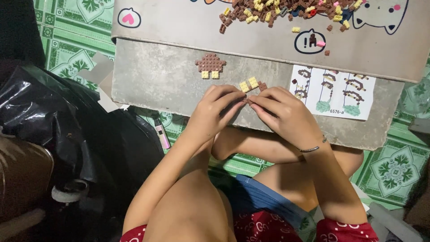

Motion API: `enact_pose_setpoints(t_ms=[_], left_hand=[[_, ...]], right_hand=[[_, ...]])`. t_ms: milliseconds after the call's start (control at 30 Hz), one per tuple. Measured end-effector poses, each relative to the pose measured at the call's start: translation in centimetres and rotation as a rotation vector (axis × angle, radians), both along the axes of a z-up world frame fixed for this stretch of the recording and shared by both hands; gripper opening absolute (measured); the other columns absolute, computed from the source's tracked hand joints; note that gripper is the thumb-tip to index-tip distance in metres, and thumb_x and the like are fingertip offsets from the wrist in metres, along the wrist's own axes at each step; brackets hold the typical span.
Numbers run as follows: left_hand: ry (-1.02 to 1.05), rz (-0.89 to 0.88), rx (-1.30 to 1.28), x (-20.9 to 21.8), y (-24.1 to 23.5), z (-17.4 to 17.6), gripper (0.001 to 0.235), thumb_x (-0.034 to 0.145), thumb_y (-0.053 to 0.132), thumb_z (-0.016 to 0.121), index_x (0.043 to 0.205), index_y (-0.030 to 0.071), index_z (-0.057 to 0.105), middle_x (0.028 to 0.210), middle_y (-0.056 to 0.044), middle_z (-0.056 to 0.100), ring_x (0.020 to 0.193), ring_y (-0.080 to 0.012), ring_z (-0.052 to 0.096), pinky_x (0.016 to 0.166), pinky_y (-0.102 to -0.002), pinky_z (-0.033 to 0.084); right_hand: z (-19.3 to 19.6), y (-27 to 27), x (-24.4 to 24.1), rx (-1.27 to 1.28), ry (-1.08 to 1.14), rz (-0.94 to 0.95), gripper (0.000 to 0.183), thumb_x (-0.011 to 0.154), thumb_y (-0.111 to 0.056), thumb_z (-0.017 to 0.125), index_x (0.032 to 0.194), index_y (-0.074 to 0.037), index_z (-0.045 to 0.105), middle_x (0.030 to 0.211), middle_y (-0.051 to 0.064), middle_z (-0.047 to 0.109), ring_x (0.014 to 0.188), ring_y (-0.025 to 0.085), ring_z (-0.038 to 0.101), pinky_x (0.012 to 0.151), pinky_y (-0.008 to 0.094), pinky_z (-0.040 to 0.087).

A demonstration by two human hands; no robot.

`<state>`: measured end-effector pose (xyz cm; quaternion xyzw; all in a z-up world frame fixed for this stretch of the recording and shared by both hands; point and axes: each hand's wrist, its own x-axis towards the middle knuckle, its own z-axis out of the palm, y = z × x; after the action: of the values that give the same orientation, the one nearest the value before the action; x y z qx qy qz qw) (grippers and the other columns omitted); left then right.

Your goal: The person assembles small brown and yellow plastic blocks into a small structure on a cardboard surface. They pick up individual blocks from a pile, connect them by hand, and occasionally refer to a printed instruction sheet placed nearby.

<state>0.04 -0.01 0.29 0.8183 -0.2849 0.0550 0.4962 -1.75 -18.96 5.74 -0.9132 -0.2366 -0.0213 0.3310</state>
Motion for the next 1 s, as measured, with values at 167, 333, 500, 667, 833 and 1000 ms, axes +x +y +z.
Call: enact_pose_setpoints(t_ms=[167,333,500,667,833,1000], left_hand=[[0.007,0.004,-0.001,0.0,-0.1,0.0,0.017,0.087,0.012,0.066,0.104,0.008,0.067,0.099,-0.006,0.062,0.088,-0.0231,0.062,0.082,-0.034,0.052],[0.011,0.003,-0.002,0.1,0.0,0.1,0.016,0.087,0.012,0.066,0.102,0.008,0.067,0.098,-0.006,0.063,0.087,-0.0229,0.062,0.082,-0.034,0.052],[0.002,0.005,-0.005,0.1,0.0,0.2,0.015,0.087,0.012,0.066,0.102,0.008,0.067,0.098,-0.006,0.062,0.087,-0.0226,0.062,0.082,-0.033,0.052],[0.009,0.010,-0.001,0.0,0.0,0.3,0.015,0.087,0.012,0.066,0.101,0.008,0.067,0.097,-0.007,0.063,0.087,-0.0230,0.062,0.081,-0.033,0.052],[0.022,0.003,0.003,0.0,0.0,0.6,0.014,0.086,0.012,0.067,0.100,0.009,0.069,0.092,-0.006,0.063,0.085,-0.0219,0.063,0.079,-0.031,0.053],[0.064,0.001,0.023,0.0,0.1,0.2,0.013,0.085,0.011,0.068,0.098,0.009,0.069,0.089,-0.005,0.063,0.085,-0.0198,0.063,0.080,-0.029,0.052]], right_hand=[[0.0,0.0,0.0,0.002,-0.006,0.008,0.011,0.088,-0.006,0.064,0.097,0.000,0.069,0.085,0.010,0.063,0.084,0.024,0.064,0.071,0.030,0.053],[0.0,0.0,0.0,-0.037,-0.014,0.012,0.012,0.089,-0.007,0.063,0.097,0.000,0.069,0.084,0.010,0.063,0.084,0.023,0.064,0.071,0.030,0.053],[-0.2,0.0,0.0,-0.057,-0.025,0.016,0.011,0.090,-0.008,0.062,0.096,-0.001,0.068,0.086,0.009,0.063,0.084,0.023,0.063,0.071,0.030,0.053],[-0.2,-0.1,0.0,-0.137,-0.053,0.044,0.012,0.091,-0.009,0.060,0.095,-0.002,0.068,0.086,0.009,0.063,0.084,0.022,0.063,0.071,0.029,0.053],[-0.2,0.4,-0.3,-0.354,-0.116,0.084,0.012,0.092,-0.010,0.056,0.093,-0.004,0.066,0.086,0.008,0.061,0.083,0.021,0.062,0.069,0.030,0.053],[-3.4,0.9,-1.0,-0.610,-0.276,0.115,0.008,0.084,-0.014,0.057,0.088,-0.010,0.062,0.078,0.000,0.054,0.076,0.015,0.056,0.065,0.026,0.046]])
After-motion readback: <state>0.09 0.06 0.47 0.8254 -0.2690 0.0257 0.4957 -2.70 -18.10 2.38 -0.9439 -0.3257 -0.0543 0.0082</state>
